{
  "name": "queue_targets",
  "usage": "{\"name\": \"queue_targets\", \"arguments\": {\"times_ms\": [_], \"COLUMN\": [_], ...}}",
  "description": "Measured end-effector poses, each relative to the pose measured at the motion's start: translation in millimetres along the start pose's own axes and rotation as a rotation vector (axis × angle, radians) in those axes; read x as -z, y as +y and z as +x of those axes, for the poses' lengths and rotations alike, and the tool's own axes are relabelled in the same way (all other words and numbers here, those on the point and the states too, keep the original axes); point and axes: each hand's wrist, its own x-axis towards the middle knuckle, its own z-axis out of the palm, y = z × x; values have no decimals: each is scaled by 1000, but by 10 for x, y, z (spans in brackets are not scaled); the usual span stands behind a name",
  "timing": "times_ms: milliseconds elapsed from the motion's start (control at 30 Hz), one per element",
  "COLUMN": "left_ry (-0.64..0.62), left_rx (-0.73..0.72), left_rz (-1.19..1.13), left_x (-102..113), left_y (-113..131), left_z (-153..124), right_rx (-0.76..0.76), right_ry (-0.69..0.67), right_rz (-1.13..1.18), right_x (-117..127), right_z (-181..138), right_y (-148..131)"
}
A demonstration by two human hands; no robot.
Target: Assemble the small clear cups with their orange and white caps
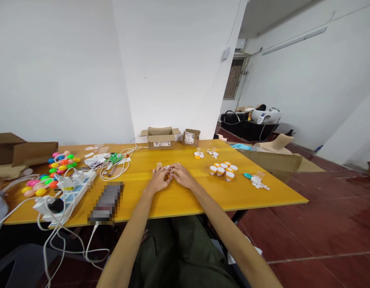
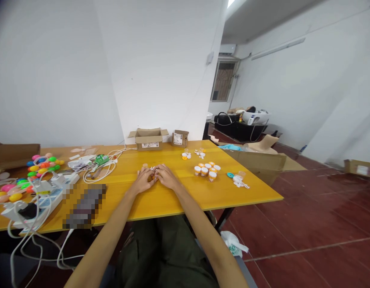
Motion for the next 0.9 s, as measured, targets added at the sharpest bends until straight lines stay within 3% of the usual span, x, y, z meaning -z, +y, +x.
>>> {"name": "queue_targets", "arguments": {"times_ms": [367,900], "left_ry": [-10,-20], "left_rx": [19,15], "left_rz": [-41,-34], "left_x": [5,54], "left_y": [-6,37], "left_z": [-5,-9], "right_rx": [-93,-41], "right_ry": [23,-2], "right_rz": [-32,-14], "right_x": [10,4], "right_z": [-10,14], "right_y": [-42,-38]}}
